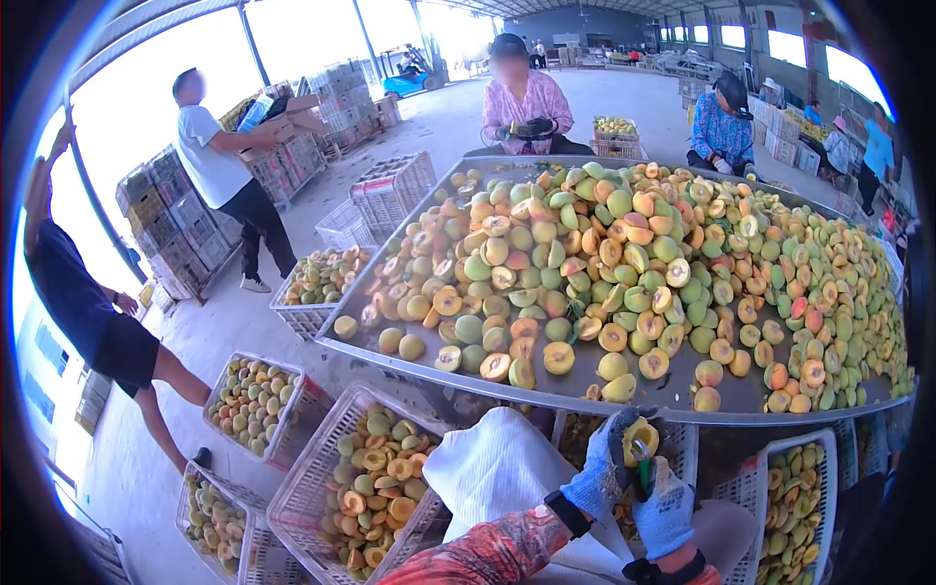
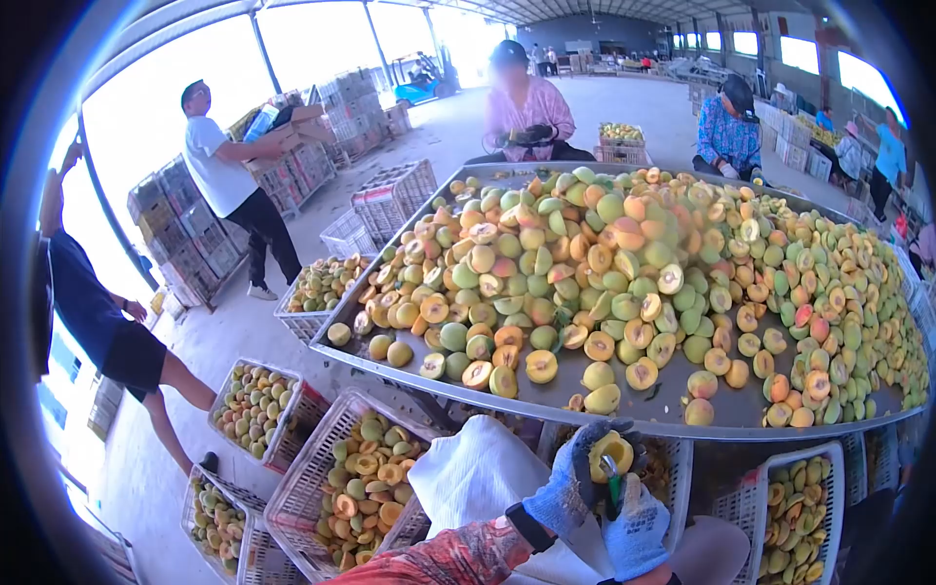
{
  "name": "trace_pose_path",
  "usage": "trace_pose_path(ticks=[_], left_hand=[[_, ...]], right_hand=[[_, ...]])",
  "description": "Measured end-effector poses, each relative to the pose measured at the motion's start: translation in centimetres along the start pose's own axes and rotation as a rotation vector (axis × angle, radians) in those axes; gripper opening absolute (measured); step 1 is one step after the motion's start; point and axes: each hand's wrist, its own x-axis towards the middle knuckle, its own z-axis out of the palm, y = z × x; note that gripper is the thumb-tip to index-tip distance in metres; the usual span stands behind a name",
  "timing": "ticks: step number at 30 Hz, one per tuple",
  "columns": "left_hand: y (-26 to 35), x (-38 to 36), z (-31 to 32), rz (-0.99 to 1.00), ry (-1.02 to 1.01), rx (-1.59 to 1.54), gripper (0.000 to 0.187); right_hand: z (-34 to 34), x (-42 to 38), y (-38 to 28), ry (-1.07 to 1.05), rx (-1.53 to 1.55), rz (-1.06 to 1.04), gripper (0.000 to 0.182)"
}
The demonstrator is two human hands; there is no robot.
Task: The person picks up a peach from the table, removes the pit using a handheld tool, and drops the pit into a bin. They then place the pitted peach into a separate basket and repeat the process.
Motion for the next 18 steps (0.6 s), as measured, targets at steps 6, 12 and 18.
trace_pose_path(ticks=[6,12,18], left_hand=[[0.9,-1.6,2.2,-0.053,0.4,0.087,0.026],[1.5,-2.3,2.2,-0.071,0.26,0.189,0.025],[0.3,-1.6,0.8,0.141,0.354,0.497,0.024]], right_hand=[[-0.1,-1.3,-0.2,-0.164,-0.123,-0.131,0.037],[-0.5,-0.6,-0.8,-0.261,0.142,0.001,0.042],[0.6,-1.5,-0.4,-0.267,0.396,0.014,0.042]])
